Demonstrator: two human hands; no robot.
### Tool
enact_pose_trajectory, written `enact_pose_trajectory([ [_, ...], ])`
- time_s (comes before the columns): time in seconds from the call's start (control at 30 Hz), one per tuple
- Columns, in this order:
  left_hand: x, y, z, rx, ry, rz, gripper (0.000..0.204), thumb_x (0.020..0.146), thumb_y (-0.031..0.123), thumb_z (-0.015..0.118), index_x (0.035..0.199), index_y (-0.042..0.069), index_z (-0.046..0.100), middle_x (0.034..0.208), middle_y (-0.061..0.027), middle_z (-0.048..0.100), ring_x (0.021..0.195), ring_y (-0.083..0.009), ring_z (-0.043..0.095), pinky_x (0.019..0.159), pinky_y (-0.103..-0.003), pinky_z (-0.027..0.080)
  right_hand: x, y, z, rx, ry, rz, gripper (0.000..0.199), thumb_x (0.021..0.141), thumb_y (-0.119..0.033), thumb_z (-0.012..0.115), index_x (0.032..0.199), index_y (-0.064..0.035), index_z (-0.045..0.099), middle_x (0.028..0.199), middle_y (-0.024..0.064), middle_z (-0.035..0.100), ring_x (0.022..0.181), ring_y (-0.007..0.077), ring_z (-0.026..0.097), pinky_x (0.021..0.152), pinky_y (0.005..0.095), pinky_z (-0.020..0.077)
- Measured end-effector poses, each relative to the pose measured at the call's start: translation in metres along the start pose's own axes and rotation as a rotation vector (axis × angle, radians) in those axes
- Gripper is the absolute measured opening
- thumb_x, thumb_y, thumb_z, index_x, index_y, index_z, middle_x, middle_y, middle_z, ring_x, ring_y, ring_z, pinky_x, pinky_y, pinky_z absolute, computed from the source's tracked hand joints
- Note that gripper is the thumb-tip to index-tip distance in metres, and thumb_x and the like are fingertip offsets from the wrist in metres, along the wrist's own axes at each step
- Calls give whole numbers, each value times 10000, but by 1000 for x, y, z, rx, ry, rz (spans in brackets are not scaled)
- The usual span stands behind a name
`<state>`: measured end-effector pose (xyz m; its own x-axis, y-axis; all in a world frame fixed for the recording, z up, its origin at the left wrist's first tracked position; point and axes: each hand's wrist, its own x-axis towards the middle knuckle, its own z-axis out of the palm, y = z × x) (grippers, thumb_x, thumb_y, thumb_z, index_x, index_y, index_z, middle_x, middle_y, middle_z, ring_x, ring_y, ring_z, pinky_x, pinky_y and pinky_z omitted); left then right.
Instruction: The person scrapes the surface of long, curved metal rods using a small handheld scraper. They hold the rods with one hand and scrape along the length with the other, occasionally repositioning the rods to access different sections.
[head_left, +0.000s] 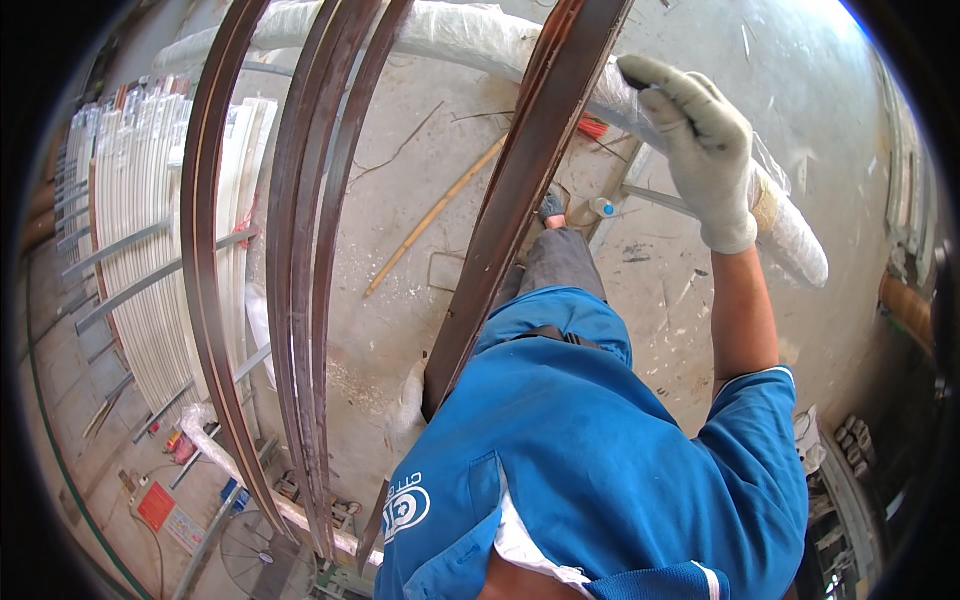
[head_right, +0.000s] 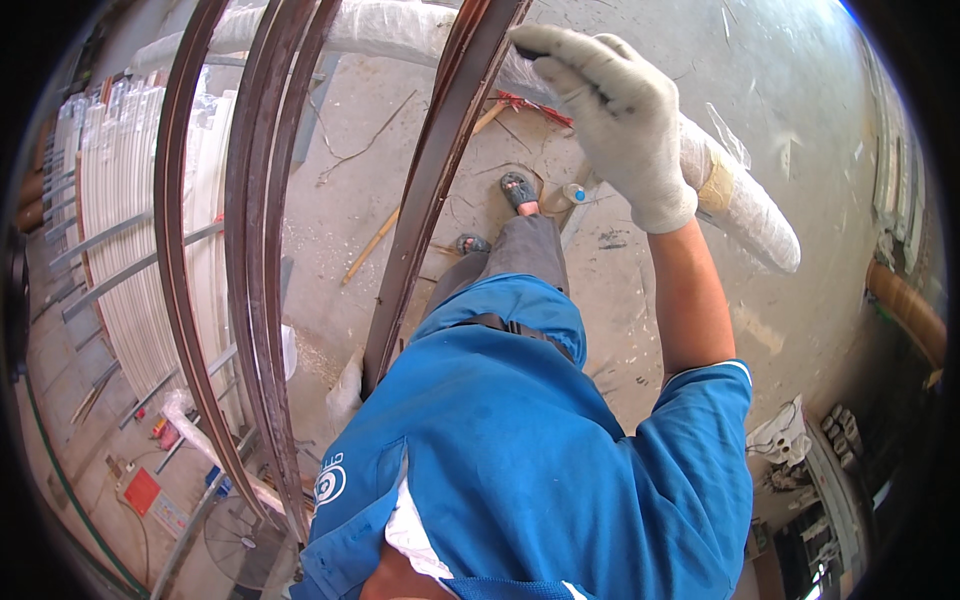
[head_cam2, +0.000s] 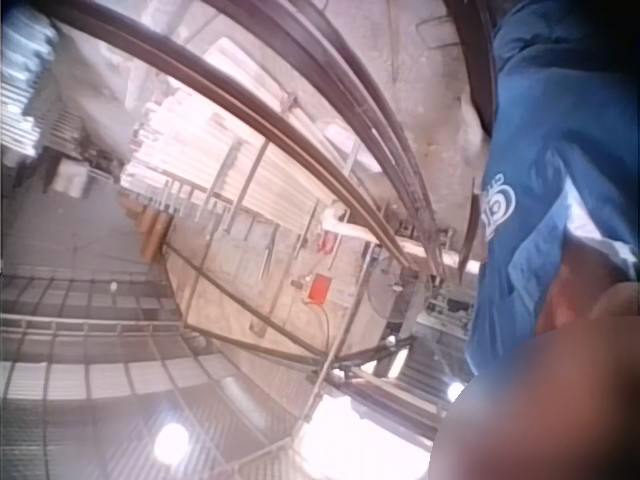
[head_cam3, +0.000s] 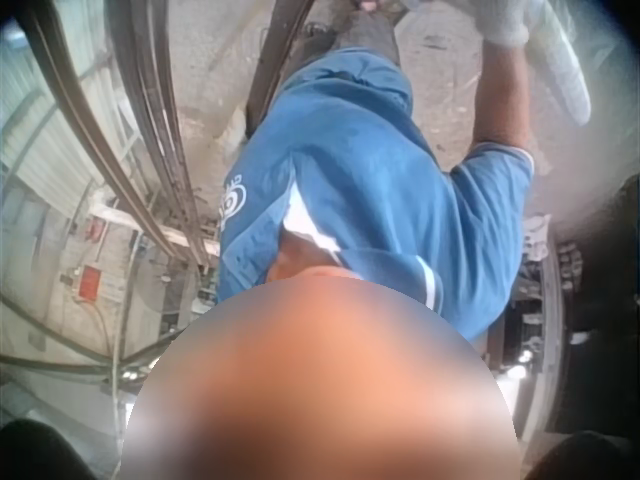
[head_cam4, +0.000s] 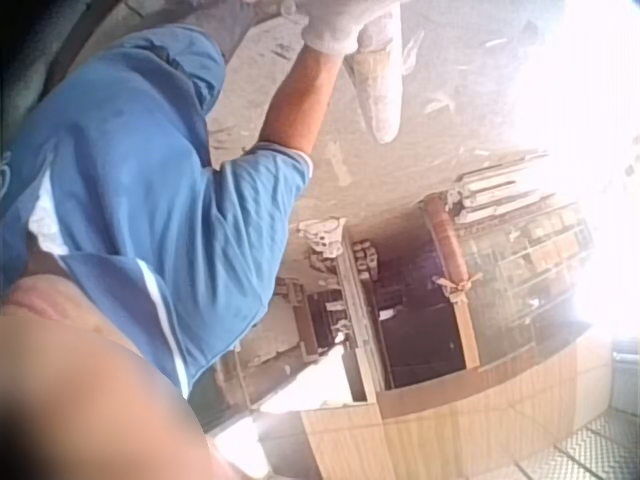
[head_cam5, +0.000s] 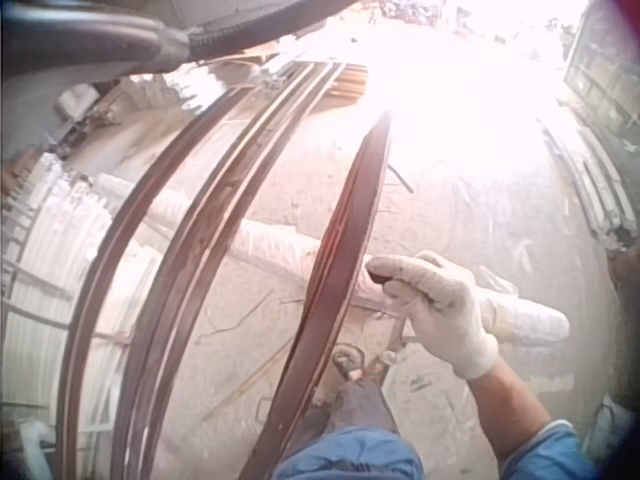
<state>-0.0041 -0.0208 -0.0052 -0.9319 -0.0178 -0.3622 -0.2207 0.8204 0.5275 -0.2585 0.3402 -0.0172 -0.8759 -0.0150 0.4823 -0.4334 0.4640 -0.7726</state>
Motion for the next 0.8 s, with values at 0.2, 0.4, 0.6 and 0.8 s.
enact_pose_trajectory([
  [0.2,2,-2,-1,10,1,11,502,905,92,709,1382,9,577,1148,-207,716,1021,-273,717,887,-331,547,-7,0,-7,88,-133,288,261,994,-107,662,1251,-87,704,844,6,691,761,65,636,701,237,533],
  [0.4,3,0,-2,8,2,11,504,902,93,712,1380,8,579,1139,-204,718,1012,-271,718,879,-330,548,-14,-3,6,-80,-203,2,357,868,-87,756,1220,-121,708,974,74,756,815,227,735,734,350,585],
  [0.6,2,0,-2,12,1,10,505,900,94,715,1379,8,580,1130,-200,720,1003,-269,719,872,-330,549,-12,0,6,-45,-243,-5,316,898,-114,733,1213,-123,728,1015,76,761,866,227,734,776,350,587],
  [0.8,2,-3,-1,19,2,16,506,898,95,718,1377,7,581,1121,-197,723,995,-267,720,864,-329,549,-10,-1,1,-70,-278,21,296,902,-121,729,1197,-138,745,1009,80,762,867,216,728,754,344,582],
])
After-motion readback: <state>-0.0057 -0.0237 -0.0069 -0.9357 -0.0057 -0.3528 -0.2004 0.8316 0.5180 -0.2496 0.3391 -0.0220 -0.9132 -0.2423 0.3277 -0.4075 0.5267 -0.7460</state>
